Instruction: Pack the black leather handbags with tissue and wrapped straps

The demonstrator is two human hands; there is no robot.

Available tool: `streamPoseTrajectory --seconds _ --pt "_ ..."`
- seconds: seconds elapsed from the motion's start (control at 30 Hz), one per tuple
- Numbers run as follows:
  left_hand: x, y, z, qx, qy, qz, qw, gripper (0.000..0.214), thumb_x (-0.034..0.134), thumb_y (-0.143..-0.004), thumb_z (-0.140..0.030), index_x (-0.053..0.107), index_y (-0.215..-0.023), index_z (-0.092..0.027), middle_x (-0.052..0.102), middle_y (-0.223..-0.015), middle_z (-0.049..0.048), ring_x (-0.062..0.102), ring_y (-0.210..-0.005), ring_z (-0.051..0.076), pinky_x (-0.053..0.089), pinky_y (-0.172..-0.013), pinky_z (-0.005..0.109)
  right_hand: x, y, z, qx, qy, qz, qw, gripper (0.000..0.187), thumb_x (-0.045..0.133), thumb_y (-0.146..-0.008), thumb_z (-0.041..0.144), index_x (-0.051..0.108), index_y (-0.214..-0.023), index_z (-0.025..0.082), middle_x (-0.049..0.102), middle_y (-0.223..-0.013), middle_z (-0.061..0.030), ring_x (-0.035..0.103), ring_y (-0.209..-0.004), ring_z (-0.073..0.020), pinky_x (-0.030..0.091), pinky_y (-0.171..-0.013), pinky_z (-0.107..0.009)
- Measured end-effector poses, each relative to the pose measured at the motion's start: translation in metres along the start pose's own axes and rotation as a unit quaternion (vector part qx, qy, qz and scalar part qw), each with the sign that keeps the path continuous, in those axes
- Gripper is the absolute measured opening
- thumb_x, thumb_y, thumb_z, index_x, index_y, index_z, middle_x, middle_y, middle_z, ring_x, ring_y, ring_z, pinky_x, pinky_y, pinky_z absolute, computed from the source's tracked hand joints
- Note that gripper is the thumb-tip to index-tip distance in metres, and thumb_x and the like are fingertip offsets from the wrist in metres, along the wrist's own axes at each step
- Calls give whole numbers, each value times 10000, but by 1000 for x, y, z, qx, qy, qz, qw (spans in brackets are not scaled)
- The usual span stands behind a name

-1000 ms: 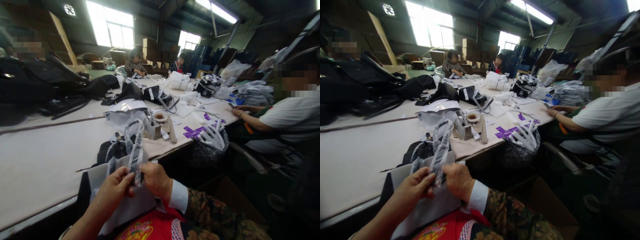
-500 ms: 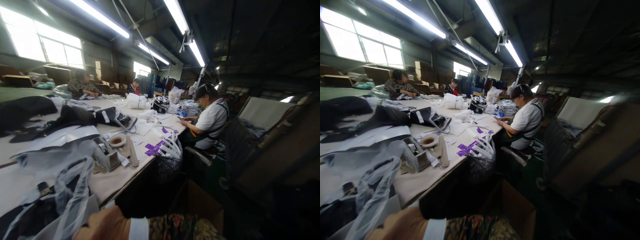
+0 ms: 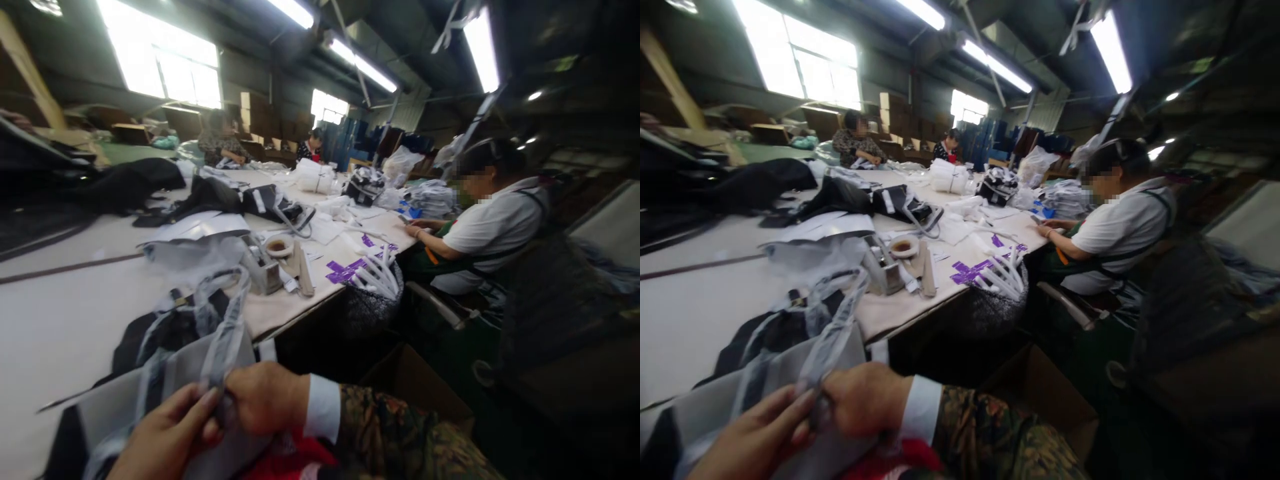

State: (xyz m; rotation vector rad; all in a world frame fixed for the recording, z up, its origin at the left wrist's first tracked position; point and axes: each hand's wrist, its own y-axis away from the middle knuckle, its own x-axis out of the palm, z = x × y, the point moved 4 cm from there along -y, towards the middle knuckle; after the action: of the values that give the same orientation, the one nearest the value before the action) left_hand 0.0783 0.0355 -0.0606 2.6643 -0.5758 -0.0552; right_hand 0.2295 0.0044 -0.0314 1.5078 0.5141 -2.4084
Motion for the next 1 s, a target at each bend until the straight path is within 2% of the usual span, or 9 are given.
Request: streamPoseTrajectory --seconds 0.07,0.17,0.23,0.33,0.4,0.63,0.77,0.83,1.0 --pt "4 8 -7 1 38 -7 999 467 854 -622 -572 651 -728 -165 593 -543 -31 529 -502 100 452 -490 176 -11 6 -2 36 -147 -72 986 283 556 -821 174 613 -1098 160 707 -999 -68 646 -849 -176 496 -697 -248" --pt "5 12 -16 26 65 -43 997 451 828 -672 -555 618 -730 -160 595 -532 -37 523 -512 86 431 -514 159 -25 17 -14 172 -356 -187 899 212 564 -858 274 669 -1004 162 678 -894 -44 582 -747 -144 468 -672 -249" --pt "5 14 -17 36 59 -61 996 425 802 -708 -541 611 -737 -162 605 -527 -34 530 -507 90 427 -520 166 -18 20 -15 249 -510 -152 809 303 563 -889 416 682 -869 138 569 -646 10 453 -535 -96 362 -503 -225" --pt "3 18 -18 61 6 -78 995 356 756 -763 -504 629 -780 -172 652 -553 -16 569 -519 110 434 -536 188 0 18 -4 321 -675 -28 664 442 604 -848 572 647 -819 134 418 -515 84 233 -393 -43 143 -393 -206" --pt "3 21 -19 90 -45 -79 992 295 716 -806 -465 644 -788 -180 677 -568 -6 599 -539 125 453 -565 206 7 16 -1 357 -705 8 613 428 648 -817 569 619 -811 142 393 -489 107 182 -370 -29 90 -383 -196" --pt "18 32 -24 136 -120 -55 982 218 641 -829 -377 641 -697 -204 673 -527 -8 626 -519 157 485 -575 250 16 14 1 417 -672 30 611 201 656 -719 243 494 -622 176 418 -435 89 194 -336 -25 54 -368 -196" --pt "21 31 -19 115 -115 -62 985 230 643 -811 -411 651 -725 -198 687 -570 8 632 -544 166 490 -562 252 18 12 3 407 -679 -27 611 151 638 -654 197 492 -616 183 389 -436 101 221 -373 -37 82 -391 -204" --pt "18 29 -16 104 -105 -76 986 231 653 -803 -418 660 -765 -190 674 -599 0 584 -516 145 455 -512 234 15 11 1 377 -652 -80 653 157 661 -672 241 533 -610 175 409 -450 90 260 -401 -47 133 -405 -213" --pt "9 28 -16 109 -113 -98 983 236 683 -799 -407 650 -735 -182 544 -557 -45 454 -488 106 320 -450 204 2 10 -2 241 -448 -140 849 252 616 -802 282 609 -587 150 524 -564 34 439 -559 -93 319 -526 -224"
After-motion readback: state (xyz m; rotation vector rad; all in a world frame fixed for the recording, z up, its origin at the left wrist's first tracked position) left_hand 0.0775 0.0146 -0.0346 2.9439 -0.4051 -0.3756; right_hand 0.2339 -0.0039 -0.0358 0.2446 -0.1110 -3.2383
